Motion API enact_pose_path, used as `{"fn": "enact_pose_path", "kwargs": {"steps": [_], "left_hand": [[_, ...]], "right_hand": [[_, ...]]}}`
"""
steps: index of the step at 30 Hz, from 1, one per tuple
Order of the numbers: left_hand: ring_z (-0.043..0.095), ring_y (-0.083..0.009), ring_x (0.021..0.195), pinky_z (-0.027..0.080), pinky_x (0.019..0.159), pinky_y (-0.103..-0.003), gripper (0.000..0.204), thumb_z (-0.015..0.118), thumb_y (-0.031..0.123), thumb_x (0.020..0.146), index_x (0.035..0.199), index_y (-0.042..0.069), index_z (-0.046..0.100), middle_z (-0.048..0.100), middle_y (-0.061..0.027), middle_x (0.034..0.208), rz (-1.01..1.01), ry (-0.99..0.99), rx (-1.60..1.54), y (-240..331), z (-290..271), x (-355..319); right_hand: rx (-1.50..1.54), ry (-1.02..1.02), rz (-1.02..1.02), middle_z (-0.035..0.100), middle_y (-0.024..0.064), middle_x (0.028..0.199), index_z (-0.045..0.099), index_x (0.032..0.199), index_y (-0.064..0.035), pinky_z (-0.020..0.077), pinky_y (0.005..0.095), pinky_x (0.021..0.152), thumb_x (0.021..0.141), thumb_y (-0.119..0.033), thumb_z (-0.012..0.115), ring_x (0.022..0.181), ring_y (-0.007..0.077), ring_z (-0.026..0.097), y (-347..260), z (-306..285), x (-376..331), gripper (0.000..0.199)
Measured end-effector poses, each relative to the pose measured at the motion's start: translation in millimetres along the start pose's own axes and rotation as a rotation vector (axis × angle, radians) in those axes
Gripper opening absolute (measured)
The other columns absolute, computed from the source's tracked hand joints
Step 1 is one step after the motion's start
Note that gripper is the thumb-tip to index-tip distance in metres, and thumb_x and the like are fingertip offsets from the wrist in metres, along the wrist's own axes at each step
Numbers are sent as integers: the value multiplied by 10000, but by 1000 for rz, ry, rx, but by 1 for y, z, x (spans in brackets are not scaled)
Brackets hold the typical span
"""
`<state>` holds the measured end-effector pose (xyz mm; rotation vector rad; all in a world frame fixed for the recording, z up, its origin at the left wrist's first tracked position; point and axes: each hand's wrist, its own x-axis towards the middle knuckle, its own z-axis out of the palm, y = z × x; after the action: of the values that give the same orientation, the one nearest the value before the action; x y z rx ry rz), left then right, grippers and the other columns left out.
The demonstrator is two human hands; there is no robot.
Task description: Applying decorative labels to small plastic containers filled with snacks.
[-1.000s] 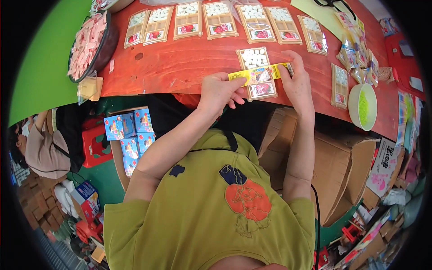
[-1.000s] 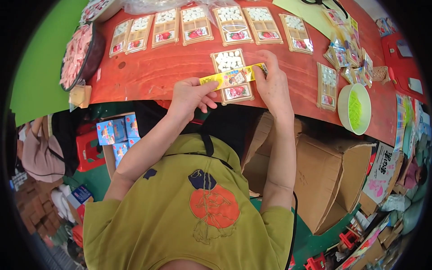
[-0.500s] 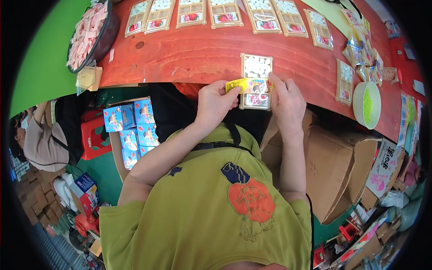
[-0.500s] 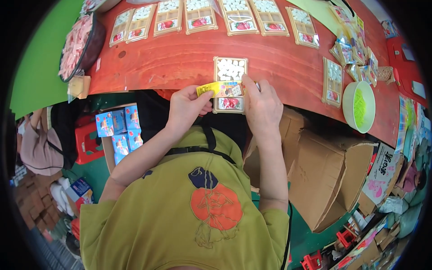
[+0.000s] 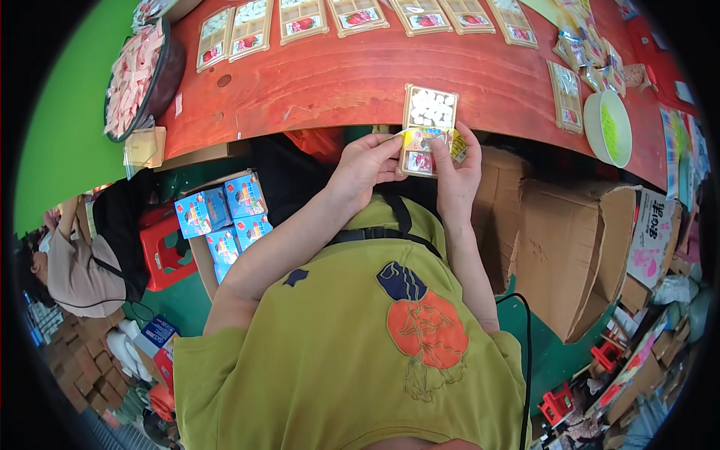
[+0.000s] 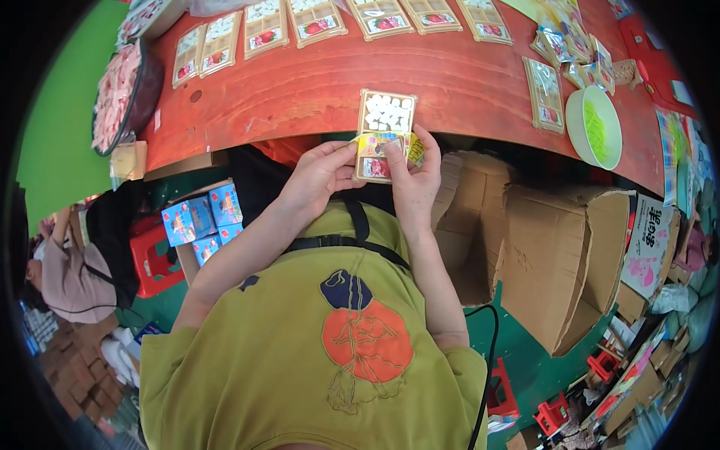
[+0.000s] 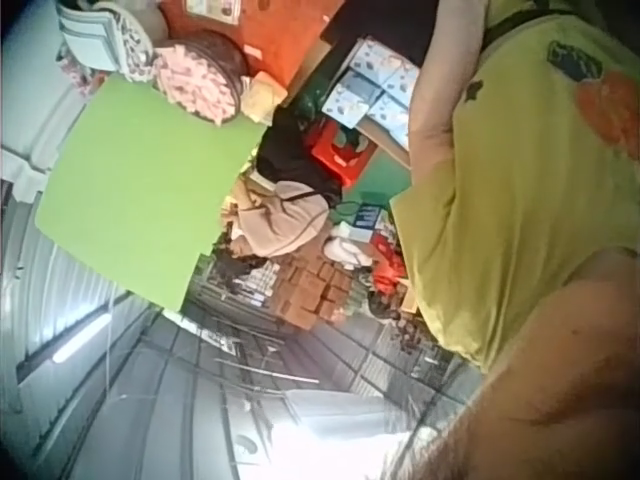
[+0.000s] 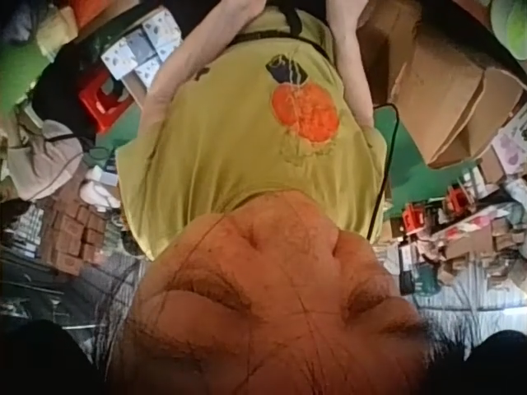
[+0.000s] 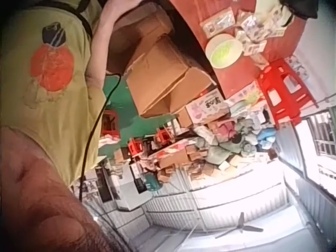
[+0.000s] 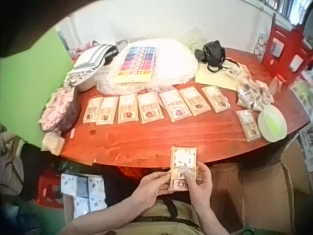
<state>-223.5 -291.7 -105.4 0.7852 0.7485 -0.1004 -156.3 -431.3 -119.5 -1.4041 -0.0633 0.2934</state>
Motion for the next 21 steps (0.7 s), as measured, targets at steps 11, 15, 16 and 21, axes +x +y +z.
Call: {"fn": "enact_pose_path", "kwargs": {"steps": [11,15,16,21], "left_hand": [[659,-129,652,536,588,-231,330,610,287,981,1015,-35,671,683,-86,839,208,-17,489,16,-13,-12],[665,-152,680,548,612,-273,353,506,291,1029,1088,-25,651,688,-104,890,111,-40,262,1,-2,-14],[665,-152,680,548,612,-273,353,506,291,1029,1088,-25,651,688,-104,890,110,-39,264,-1,-2,-11],[652,-142,929,540,715,-284,332,431,239,1050,1261,11,549,659,-92,1103,-129,-187,-285,1,17,-9]], "right_hand": [[178,-107,123,574,178,1216,329,1453,-47,547,330,888,925,-13,639,1055,195,619,-24,-19,-7,613],[234,-100,149,569,181,1241,323,1464,-61,541,350,908,929,-24,637,1080,202,611,-20,-20,-6,622],[280,-120,180,567,176,1250,321,1467,-67,540,354,913,929,-30,638,1084,205,612,-17,-21,-6,625],[416,-126,300,571,161,1254,306,1477,-87,549,364,910,935,-40,632,1085,214,619,-15,-11,-10,634]]}}
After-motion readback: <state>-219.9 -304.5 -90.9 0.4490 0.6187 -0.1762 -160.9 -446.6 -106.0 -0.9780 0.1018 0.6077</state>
